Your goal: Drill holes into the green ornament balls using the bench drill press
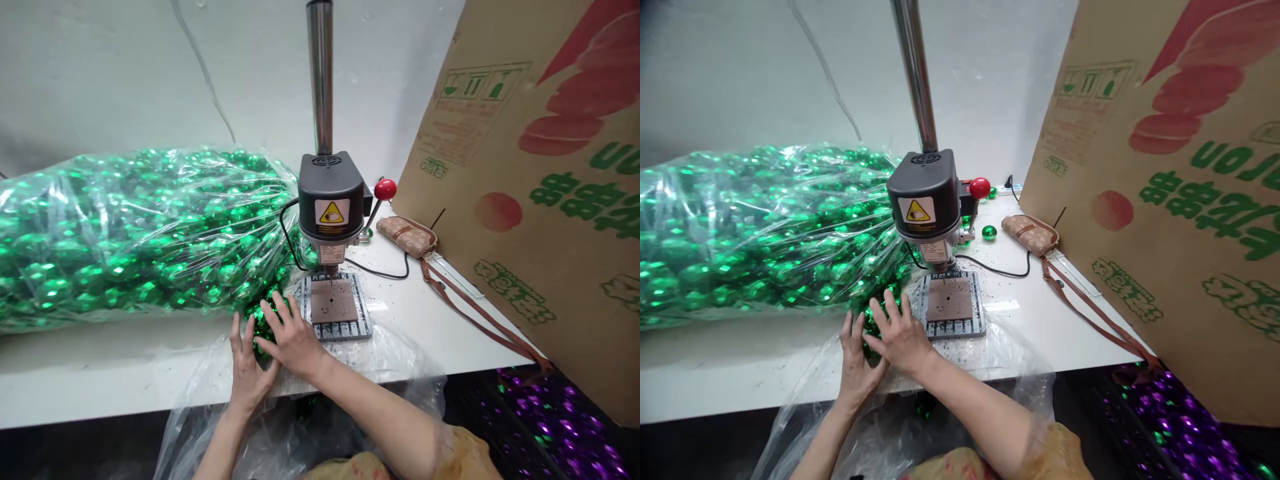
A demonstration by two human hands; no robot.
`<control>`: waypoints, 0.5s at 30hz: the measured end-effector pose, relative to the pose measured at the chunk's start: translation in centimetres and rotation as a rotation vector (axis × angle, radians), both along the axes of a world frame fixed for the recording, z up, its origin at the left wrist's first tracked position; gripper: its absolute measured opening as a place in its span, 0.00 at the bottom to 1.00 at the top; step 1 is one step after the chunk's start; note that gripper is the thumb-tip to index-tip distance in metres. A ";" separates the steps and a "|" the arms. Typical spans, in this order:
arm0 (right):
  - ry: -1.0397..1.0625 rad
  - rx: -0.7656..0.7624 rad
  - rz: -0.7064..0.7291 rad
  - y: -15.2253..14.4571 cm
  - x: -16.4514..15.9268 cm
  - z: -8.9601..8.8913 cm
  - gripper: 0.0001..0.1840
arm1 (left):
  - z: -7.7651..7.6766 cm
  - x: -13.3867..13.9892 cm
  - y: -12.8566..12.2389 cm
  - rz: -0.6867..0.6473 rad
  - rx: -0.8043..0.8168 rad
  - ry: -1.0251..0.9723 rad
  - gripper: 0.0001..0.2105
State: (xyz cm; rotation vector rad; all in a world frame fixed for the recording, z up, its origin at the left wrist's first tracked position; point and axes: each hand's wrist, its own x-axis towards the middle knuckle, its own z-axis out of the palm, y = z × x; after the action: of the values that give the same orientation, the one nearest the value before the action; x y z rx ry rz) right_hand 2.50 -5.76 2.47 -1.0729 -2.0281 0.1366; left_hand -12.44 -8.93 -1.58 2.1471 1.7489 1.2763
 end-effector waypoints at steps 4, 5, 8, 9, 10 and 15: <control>0.021 0.071 -0.046 -0.5 8.8 1.7 0.13 | 0.0 0.9 0.2 0.057 -0.002 0.068 0.41; 0.042 0.059 -0.128 0.6 11.5 2.2 0.12 | -0.1 1.0 0.4 0.066 0.011 0.079 0.40; 0.079 -0.020 -0.424 6.9 18.1 3.7 0.19 | -0.2 1.3 1.0 0.060 0.053 0.118 0.37; 0.066 -0.058 -0.480 9.6 19.5 4.1 0.20 | -0.1 1.4 1.2 0.056 0.063 0.131 0.37; 0.041 -0.098 -0.514 12.3 20.4 4.3 0.20 | -0.1 1.5 1.4 0.056 0.070 0.145 0.37; -0.128 -0.291 -0.486 21.9 19.7 4.0 0.25 | 0.5 2.5 1.6 0.093 0.069 0.200 0.38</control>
State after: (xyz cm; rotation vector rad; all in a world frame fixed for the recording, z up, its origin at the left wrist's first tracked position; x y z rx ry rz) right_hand 22.18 16.16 6.48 -1.7663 -1.8316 0.1139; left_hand -9.98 -7.35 -1.09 2.3296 1.9272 1.1947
